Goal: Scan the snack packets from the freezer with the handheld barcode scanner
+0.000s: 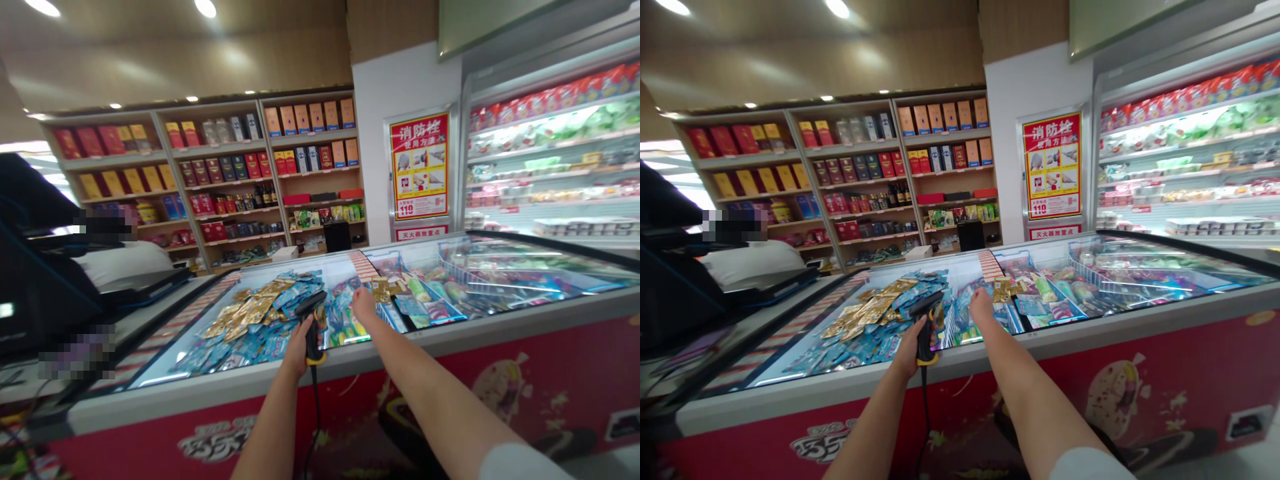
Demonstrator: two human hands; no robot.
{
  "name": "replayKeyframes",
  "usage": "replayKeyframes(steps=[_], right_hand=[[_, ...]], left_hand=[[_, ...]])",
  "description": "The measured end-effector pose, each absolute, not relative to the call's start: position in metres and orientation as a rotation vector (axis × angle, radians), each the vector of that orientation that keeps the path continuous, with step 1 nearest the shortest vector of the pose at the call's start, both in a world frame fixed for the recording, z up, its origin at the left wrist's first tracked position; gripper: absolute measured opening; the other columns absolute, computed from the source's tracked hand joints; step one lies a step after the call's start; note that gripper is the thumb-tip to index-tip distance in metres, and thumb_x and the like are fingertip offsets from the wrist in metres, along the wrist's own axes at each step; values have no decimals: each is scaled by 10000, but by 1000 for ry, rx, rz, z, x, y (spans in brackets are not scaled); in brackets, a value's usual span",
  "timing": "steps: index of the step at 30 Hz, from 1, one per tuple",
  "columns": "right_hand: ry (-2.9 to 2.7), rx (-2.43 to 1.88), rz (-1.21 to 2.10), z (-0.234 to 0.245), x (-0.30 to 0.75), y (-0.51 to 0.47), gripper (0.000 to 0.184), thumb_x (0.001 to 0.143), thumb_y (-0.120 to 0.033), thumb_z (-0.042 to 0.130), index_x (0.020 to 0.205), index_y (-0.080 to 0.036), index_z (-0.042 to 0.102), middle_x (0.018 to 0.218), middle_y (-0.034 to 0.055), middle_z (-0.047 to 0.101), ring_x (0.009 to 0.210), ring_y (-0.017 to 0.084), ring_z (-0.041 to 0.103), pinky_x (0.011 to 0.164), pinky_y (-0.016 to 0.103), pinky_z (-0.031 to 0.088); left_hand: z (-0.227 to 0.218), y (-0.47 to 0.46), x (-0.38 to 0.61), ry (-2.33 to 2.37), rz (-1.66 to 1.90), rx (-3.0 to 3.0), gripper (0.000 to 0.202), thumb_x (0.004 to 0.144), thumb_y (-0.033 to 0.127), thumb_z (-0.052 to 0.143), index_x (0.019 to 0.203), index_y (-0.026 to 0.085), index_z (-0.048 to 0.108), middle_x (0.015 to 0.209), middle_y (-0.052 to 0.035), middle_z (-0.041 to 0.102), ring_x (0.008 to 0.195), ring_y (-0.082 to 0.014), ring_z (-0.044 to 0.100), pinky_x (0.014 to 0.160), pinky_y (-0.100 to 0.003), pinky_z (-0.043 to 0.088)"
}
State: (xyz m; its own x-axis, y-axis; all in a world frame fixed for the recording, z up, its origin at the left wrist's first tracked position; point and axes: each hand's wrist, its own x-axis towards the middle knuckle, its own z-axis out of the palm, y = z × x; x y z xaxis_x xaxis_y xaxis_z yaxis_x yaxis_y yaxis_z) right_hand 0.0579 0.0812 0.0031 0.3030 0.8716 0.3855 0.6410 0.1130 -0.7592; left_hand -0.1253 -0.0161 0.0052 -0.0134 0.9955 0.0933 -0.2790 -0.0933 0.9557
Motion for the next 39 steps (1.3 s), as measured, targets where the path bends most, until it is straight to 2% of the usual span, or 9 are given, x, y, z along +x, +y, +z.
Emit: replayKeyframes(steps=[3,8,13,22,29,34,37,39], right_hand=[[-1257,-1528,517,-11,62,80,246,829,-123,441,959,-139,649,870,70,696,722,159,650,621,225,451],[-1170,-1423,633,-16,64,78,272,816,-145,442,989,-152,652,926,75,703,667,162,658,620,251,493],[-1091,-1394,667,-14,67,75,293,815,-153,425,991,-154,659,953,71,690,632,154,656,627,252,508],[-1129,-1356,642,-17,66,75,298,830,-164,407,978,-148,666,914,70,685,646,157,663,651,262,517],[-1087,-1354,641,-18,66,77,321,816,-151,398,986,-139,670,912,81,691,639,166,667,625,267,517],[-948,-1493,557,-18,71,80,309,729,-105,508,975,-131,693,855,83,709,752,204,678,689,270,518],[-950,-1569,455,-18,74,81,289,717,-111,590,979,-77,708,1004,161,699,930,258,669,819,299,509],[-985,-1573,392,-17,74,81,293,743,-102,577,999,-50,711,1084,199,676,998,273,653,878,314,493]], left_hand=[[7,-17,-125,981,1364,1076,484,683,589,690,735,110,640,510,-19,565,417,-97,476,399,-204,339],[11,-22,-121,967,1385,1076,433,666,534,730,756,122,628,590,-33,615,435,-95,494,415,-211,367],[11,-22,-120,919,1369,1113,400,662,502,742,792,142,623,681,-40,649,470,-100,519,431,-219,400],[5,-15,-123,966,1321,1120,422,683,532,721,778,133,622,668,-40,638,458,-98,504,415,-217,380],[8,-18,-121,966,1351,1092,427,666,506,743,836,141,602,691,-35,649,462,-96,513,425,-217,389],[10,-21,-120,996,1326,1087,429,666,515,737,833,144,601,637,-19,628,435,-94,496,406,-216,365],[10,-22,-120,982,1329,1087,434,657,519,739,831,146,604,627,-14,623,435,-94,496,406,-215,364],[10,-22,-120,970,1333,1083,432,654,517,741,829,147,602,636,-14,627,439,-93,499,410,-215,371]])
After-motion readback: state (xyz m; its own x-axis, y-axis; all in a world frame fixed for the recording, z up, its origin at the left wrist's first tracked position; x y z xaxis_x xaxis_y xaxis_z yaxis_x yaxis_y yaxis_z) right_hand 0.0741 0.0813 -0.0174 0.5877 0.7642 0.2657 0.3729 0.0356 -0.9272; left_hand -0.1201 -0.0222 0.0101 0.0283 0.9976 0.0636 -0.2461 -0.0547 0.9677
